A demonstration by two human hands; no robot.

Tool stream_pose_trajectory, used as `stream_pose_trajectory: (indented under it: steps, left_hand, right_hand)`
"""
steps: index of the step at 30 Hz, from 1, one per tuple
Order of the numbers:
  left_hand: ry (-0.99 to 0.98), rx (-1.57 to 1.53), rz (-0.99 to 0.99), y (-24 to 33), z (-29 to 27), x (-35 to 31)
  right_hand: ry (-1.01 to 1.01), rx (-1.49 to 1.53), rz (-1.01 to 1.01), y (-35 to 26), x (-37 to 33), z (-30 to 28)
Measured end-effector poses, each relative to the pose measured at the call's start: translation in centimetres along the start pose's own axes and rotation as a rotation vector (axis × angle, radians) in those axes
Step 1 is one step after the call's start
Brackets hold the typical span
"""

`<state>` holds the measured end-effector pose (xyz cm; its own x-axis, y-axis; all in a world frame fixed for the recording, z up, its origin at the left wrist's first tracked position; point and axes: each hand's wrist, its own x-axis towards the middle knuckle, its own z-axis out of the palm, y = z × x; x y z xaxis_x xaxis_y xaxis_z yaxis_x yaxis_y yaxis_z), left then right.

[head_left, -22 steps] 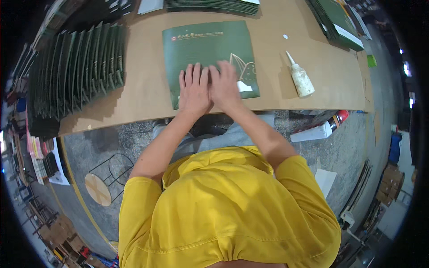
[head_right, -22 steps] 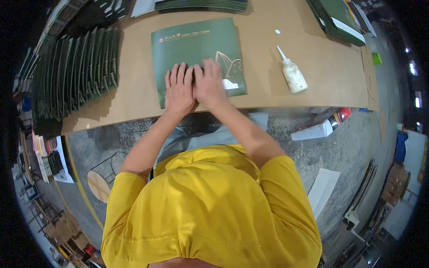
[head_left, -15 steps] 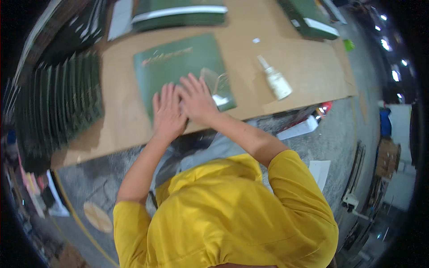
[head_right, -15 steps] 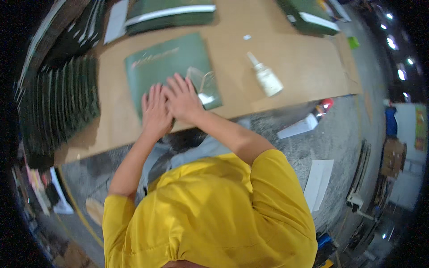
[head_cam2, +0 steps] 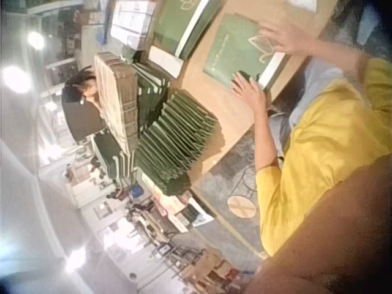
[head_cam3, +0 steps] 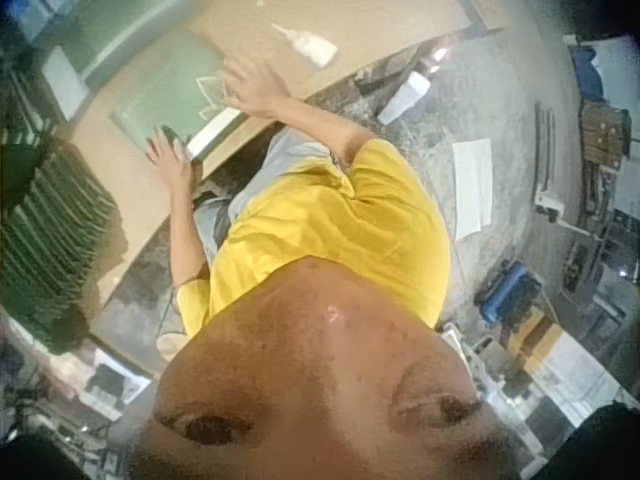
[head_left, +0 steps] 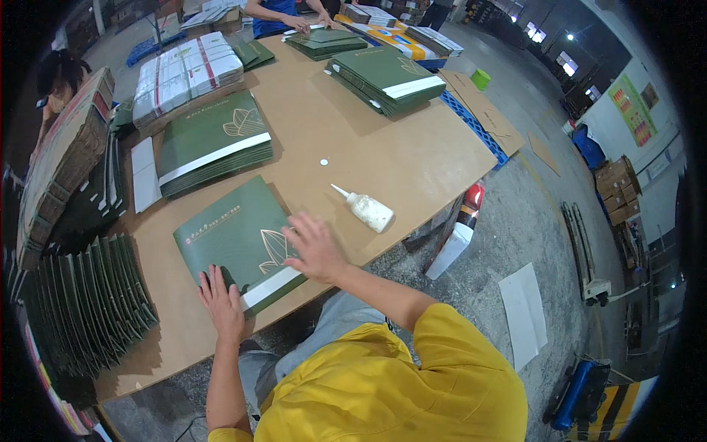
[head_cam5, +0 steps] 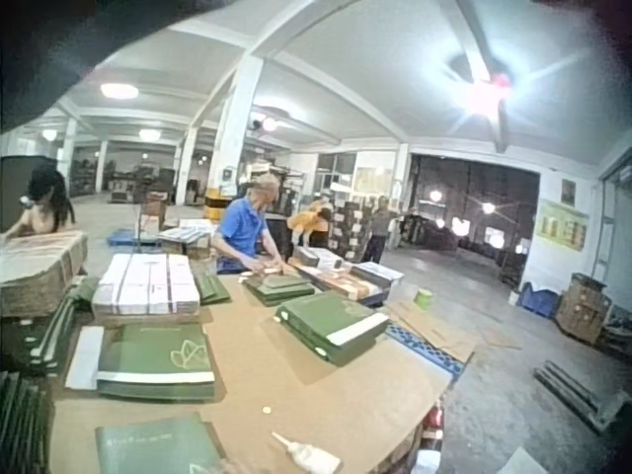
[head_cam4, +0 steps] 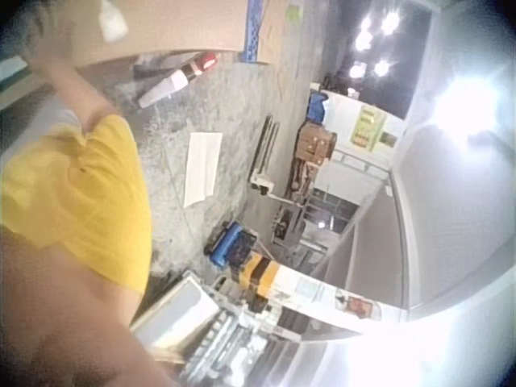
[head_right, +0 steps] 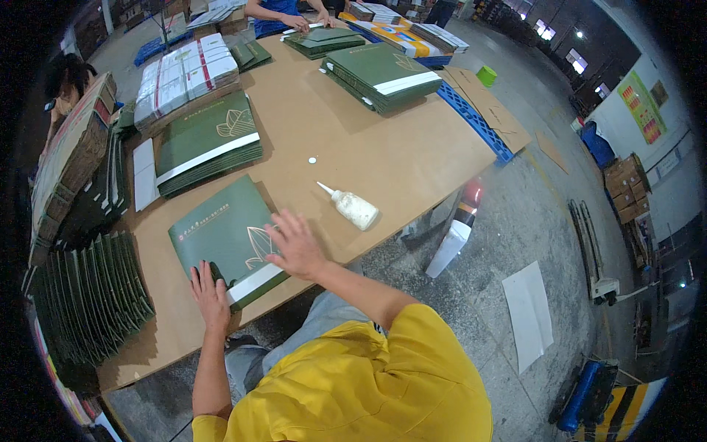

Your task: Applying glue and folding paper product components at a workbench.

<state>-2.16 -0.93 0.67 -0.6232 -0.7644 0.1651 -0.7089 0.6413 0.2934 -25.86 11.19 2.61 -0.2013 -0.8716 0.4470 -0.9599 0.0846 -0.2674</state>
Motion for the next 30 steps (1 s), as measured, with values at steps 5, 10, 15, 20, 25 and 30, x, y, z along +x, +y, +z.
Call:
stream_pose_trajectory:
  steps: [5, 10, 15, 20, 25, 30]
  left_hand:
    - [0.166, -0.667, 0.000, -5.3, -1.7, -2.8]
    - [0.247, -0.444, 0.093, -3.5, -2.7, -2.5]
    - [0.486, -0.458, -0.028, -2.8, -0.4, -1.7]
    - [0.439, -0.324, -0.241, -2.8, 0.6, -1.5]
    - [0.460, -0.321, -0.249, -2.1, 0.5, -1.2]
    - [0.380, -0.285, -0.257, -1.9, 0.5, -0.8]
  right_hand:
    - [0.148, -0.080, 0.541, 6.5, -2.3, -7.7]
    - [0.203, 0.043, 0.449, 11.5, -5.1, -8.1]
    - [0.423, 0.670, 0.777, 13.4, -5.0, -5.5]
    - [0.308, 1.871, 0.974, 4.5, -2.3, -6.8]
    - [0.036, 1.373, 0.689, -4.4, 0.7, -7.1]
    - [0.031, 0.491, -0.107, -9.1, 3.5, -6.6]
